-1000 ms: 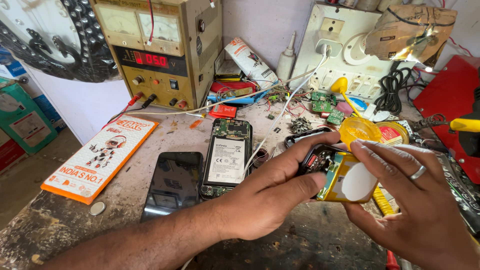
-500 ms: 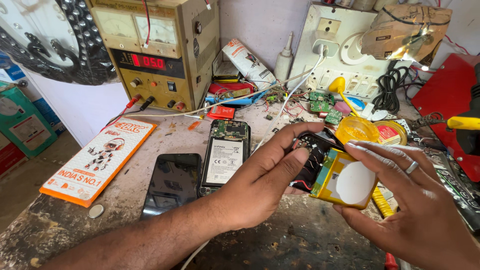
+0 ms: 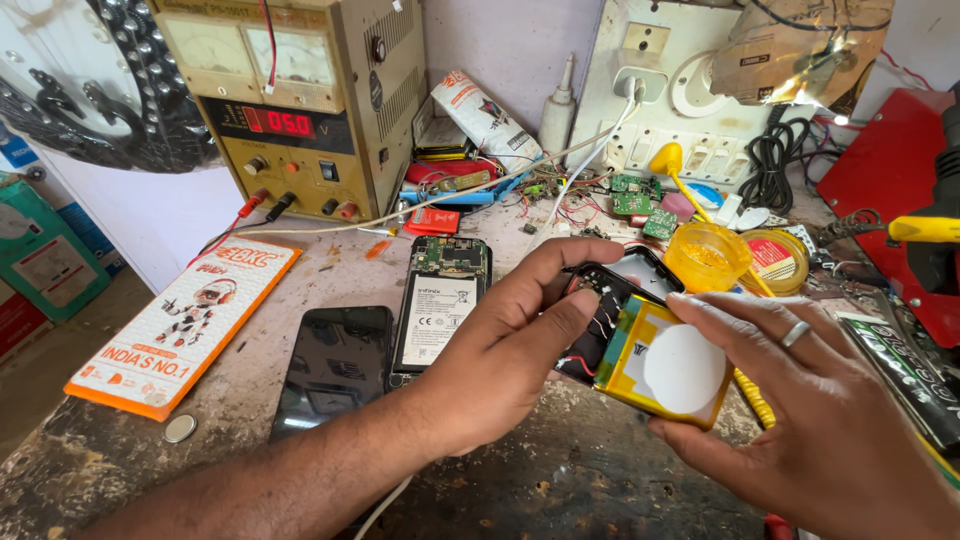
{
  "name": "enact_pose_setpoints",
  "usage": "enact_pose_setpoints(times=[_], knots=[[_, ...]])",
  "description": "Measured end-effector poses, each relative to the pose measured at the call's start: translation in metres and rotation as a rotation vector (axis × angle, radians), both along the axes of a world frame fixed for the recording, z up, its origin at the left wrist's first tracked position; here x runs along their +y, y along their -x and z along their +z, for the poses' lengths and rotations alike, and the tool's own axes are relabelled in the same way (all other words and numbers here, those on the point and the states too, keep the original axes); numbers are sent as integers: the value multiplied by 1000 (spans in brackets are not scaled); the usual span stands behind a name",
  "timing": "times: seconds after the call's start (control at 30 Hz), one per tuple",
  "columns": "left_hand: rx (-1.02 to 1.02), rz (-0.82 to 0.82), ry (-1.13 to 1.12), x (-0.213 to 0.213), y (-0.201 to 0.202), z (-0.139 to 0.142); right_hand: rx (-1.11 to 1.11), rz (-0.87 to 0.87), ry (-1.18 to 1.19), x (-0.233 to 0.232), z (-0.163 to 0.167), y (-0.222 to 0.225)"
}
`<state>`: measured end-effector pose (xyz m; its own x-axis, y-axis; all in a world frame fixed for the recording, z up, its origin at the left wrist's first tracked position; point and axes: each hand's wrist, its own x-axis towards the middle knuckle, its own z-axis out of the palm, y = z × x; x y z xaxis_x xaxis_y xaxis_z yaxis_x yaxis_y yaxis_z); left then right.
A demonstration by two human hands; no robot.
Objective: The person disassembles a small electronic device, removes a battery and circuit board, and uses a soldering iron to work on the board. They then reassemble the device by placing the components back into the casing.
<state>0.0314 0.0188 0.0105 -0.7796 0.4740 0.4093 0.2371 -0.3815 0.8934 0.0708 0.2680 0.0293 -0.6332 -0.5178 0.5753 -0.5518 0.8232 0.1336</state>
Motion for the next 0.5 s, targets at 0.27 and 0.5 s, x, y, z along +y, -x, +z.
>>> enact_pose_setpoints(times=[0.27, 0.5], knots=[[-164, -195, -168, -3, 5, 0, -113, 12, 89, 5, -2, 4], [-100, -91, 33, -1, 10, -10, -233, 25, 157, 6, -10, 10]])
